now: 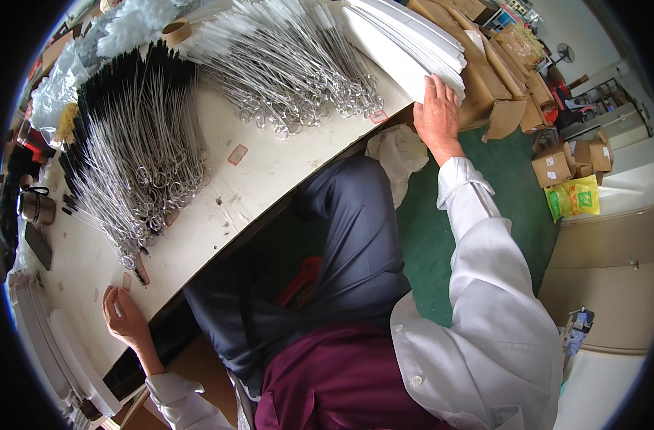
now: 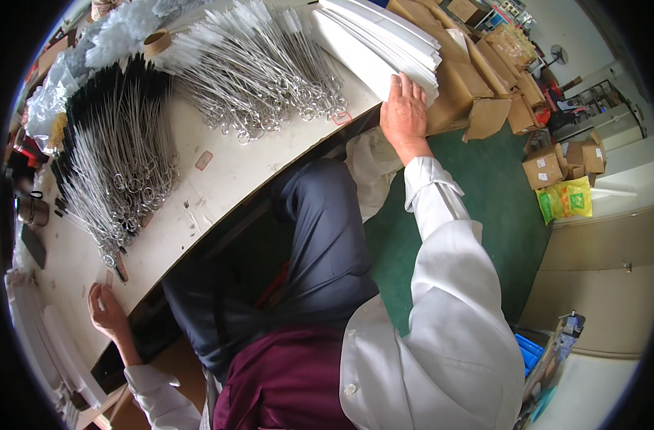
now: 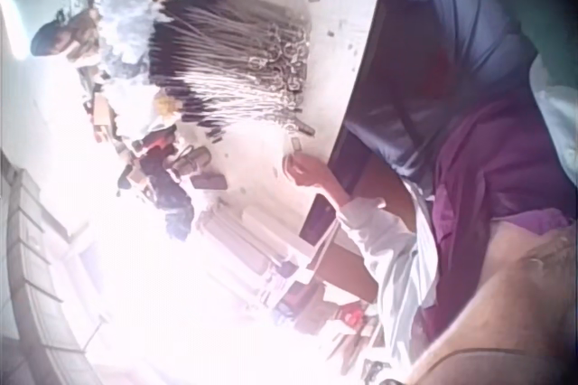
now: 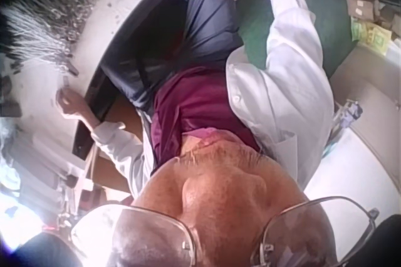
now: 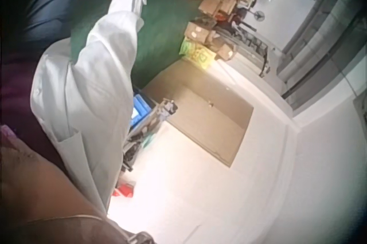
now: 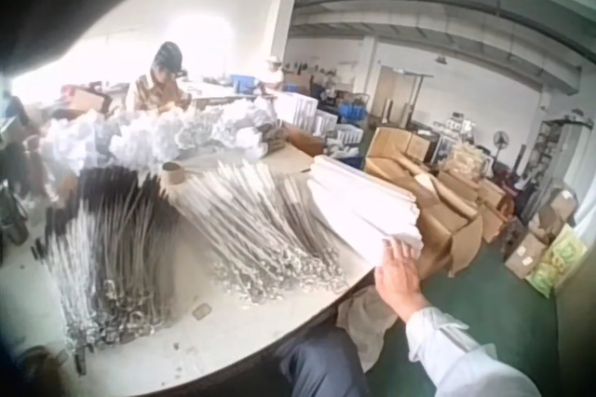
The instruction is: The recorder picks up bunches of thin metal rods and slides them into white paper sleeves for packaging.
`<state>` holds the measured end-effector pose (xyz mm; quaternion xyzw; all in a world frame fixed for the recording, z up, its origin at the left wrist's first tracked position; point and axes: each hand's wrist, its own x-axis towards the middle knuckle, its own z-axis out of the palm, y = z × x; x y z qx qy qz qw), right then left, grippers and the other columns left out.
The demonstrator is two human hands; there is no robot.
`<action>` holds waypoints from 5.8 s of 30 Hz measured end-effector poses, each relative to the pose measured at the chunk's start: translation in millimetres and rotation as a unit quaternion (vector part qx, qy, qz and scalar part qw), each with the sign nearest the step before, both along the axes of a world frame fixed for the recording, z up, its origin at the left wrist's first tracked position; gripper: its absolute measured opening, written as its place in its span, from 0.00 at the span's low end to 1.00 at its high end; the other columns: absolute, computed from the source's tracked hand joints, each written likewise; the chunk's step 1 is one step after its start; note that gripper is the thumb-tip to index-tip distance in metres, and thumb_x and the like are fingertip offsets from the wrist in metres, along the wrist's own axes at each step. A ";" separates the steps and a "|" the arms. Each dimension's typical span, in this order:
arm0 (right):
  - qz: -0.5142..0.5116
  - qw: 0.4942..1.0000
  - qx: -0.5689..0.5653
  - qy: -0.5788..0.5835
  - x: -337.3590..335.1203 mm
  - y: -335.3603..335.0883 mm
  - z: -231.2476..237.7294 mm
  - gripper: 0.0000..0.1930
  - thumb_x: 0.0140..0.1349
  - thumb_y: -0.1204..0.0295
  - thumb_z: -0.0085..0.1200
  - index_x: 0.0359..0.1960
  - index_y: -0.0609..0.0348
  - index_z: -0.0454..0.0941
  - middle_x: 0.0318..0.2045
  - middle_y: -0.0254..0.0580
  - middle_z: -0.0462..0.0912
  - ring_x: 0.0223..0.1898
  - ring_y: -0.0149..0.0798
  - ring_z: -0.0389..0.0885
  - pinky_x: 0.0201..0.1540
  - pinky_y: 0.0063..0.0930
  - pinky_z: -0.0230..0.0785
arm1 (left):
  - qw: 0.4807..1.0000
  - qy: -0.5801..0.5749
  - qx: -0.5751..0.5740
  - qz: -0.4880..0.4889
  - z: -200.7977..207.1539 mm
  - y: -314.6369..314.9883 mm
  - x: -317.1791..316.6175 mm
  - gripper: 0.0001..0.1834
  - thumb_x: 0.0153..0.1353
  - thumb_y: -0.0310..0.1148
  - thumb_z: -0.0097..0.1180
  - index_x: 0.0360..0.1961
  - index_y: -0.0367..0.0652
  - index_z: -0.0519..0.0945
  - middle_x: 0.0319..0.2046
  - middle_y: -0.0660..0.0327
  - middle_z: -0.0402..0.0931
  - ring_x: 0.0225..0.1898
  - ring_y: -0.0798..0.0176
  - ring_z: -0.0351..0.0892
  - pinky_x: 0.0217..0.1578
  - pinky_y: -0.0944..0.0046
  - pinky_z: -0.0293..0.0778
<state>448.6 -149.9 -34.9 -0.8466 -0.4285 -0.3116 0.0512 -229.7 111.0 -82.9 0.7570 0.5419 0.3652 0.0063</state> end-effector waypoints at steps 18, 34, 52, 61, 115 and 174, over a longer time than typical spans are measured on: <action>0.148 0.952 0.236 0.124 -60.1 16.6 65.1 0.31 0.53 0.74 0.70 0.61 0.63 0.75 0.59 0.54 0.80 0.61 0.55 0.79 0.65 0.42 0.71 | 0.999 -0.032 0.022 0.016 6.2 -8.8 -1.4 0.09 0.65 0.28 0.63 0.45 0.37 0.85 0.46 0.52 0.86 0.47 0.51 0.86 0.53 0.56 0.79; 0.576 0.754 -0.098 0.300 -282.8 73.7 38.1 0.34 0.49 0.79 0.67 0.63 0.63 0.75 0.63 0.47 0.76 0.64 0.51 0.75 0.68 0.44 0.69 | 0.909 0.184 -0.033 -0.372 98.7 -105.3 162.6 0.43 0.51 0.37 0.73 0.67 0.32 0.69 0.65 0.41 0.70 0.64 0.36 0.70 0.67 0.42 0.65; 0.388 0.866 0.021 0.314 -312.0 66.0 5.4 0.22 0.58 0.72 0.68 0.53 0.66 0.79 0.47 0.49 0.79 0.47 0.52 0.80 0.52 0.40 0.75 | 0.927 0.168 -0.044 -0.331 67.0 -91.1 165.3 0.38 0.50 0.32 0.71 0.62 0.33 0.70 0.48 0.48 0.77 0.47 0.44 0.80 0.48 0.48 0.77; 0.272 0.588 0.081 0.757 -311.4 68.5 10.2 0.17 0.67 0.67 0.65 0.49 0.70 0.82 0.36 0.43 0.87 0.29 0.28 0.83 0.30 0.23 0.76 | 0.923 0.181 -0.030 -0.337 61.8 -93.8 163.1 0.40 0.48 0.33 0.73 0.62 0.33 0.72 0.49 0.48 0.77 0.48 0.45 0.81 0.49 0.49 0.78; 0.553 0.790 -0.138 0.227 -311.4 87.1 23.7 0.34 0.56 0.65 0.70 0.64 0.65 0.74 0.57 0.50 0.78 0.58 0.51 0.76 0.64 0.44 0.69 | 0.912 0.139 -0.098 -0.372 81.9 -98.5 132.4 0.39 0.51 0.38 0.75 0.62 0.33 0.74 0.53 0.46 0.78 0.54 0.41 0.80 0.54 0.48 0.77; 0.622 0.756 -0.029 0.201 -318.3 86.8 17.3 0.23 0.54 0.78 0.59 0.56 0.63 0.80 0.57 0.44 0.81 0.62 0.47 0.78 0.70 0.49 0.66 | 0.879 0.153 -0.304 -0.336 104.6 -120.1 108.8 0.38 0.54 0.35 0.72 0.64 0.32 0.72 0.52 0.41 0.80 0.53 0.39 0.81 0.54 0.49 0.77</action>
